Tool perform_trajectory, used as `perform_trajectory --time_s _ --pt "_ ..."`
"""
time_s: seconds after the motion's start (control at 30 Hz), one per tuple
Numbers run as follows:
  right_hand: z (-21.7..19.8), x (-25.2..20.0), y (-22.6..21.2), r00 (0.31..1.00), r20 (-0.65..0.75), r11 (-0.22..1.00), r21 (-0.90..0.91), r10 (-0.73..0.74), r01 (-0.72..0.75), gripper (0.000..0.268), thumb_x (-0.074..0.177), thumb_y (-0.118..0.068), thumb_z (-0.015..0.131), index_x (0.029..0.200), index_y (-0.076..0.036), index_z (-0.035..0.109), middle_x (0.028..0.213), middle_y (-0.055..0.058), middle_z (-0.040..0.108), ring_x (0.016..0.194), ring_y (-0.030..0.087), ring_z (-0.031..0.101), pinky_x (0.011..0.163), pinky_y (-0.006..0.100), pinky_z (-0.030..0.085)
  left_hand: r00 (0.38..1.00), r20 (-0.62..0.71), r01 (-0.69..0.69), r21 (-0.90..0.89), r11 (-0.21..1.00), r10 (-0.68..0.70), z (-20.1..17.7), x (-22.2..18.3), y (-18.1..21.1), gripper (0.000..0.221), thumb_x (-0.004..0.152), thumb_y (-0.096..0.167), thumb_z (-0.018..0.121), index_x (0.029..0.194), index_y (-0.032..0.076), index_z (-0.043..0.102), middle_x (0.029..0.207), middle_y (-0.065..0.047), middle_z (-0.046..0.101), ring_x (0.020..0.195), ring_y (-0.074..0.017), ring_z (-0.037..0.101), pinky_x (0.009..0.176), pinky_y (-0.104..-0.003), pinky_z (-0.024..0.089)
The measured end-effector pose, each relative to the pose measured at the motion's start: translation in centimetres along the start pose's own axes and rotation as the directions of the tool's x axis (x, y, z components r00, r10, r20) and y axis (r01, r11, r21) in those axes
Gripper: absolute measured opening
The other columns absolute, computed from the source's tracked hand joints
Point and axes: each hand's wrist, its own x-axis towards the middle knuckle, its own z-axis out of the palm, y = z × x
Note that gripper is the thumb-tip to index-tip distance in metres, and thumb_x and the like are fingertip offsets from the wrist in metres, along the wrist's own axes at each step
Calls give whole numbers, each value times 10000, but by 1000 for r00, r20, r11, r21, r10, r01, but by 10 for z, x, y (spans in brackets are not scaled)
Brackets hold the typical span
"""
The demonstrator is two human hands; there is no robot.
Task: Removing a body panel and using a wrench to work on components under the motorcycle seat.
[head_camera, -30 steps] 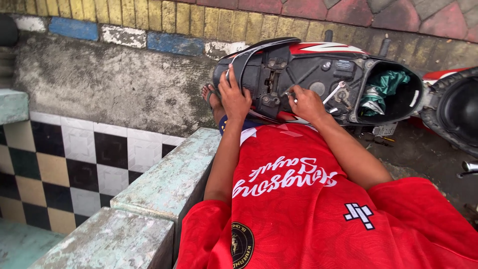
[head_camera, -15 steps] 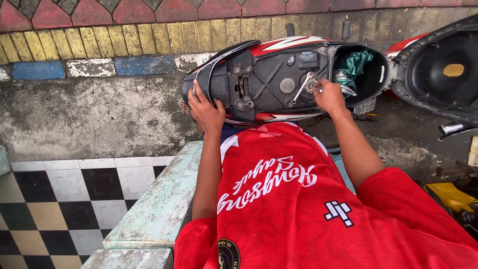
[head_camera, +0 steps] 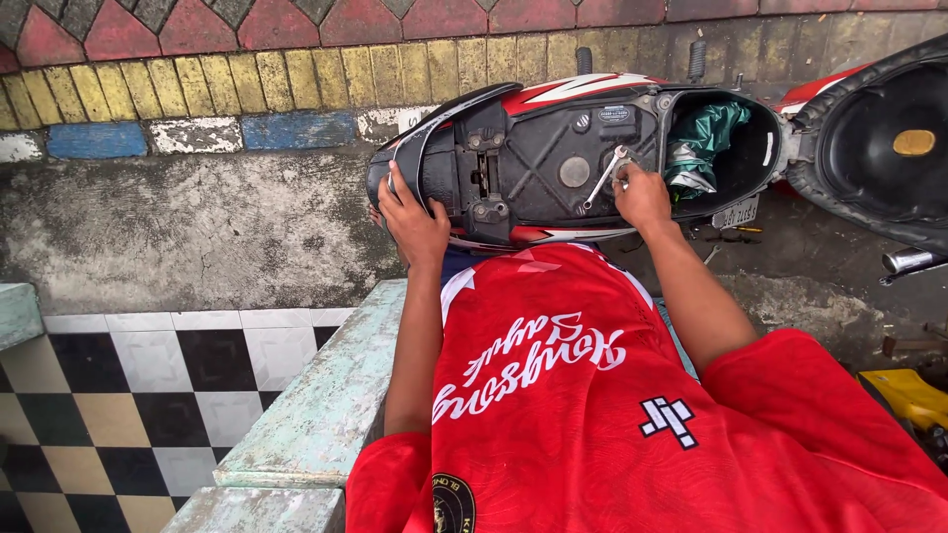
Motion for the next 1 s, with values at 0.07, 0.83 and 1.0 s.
perform_trajectory --time_s 0.07,0.83,1.0 --pt "-1 -1 -5 998 19 998 23 53 -54 209 957 -242 738 1129 -122 730 993 234 756 936 433 735 737 535 611 1000 4 6 -9 1000 -6 2 -2 -2 940 745 69 690 1610 47 322 1415 -240 425 1135 -429 552 917 -543 516" --pt "-194 -14 -113 959 282 278 924 -32 -263 219 1011 -107 665 1207 -11 640 723 19 509 566 44 436 511 187 378 998 46 39 45 998 -41 2 -1 -1 891 836 102 669 1626 88 257 1443 -234 419 1140 -405 537 907 -516 505" --pt "-106 -4 -106 976 219 163 962 17 -218 420 1090 -432 611 995 -29 681 635 58 555 474 114 559 517 303 580 999 -4 33 9 999 -33 -1 5 7 864 846 71 636 1629 81 270 1425 -224 404 1127 -368 538 901 -508 526"
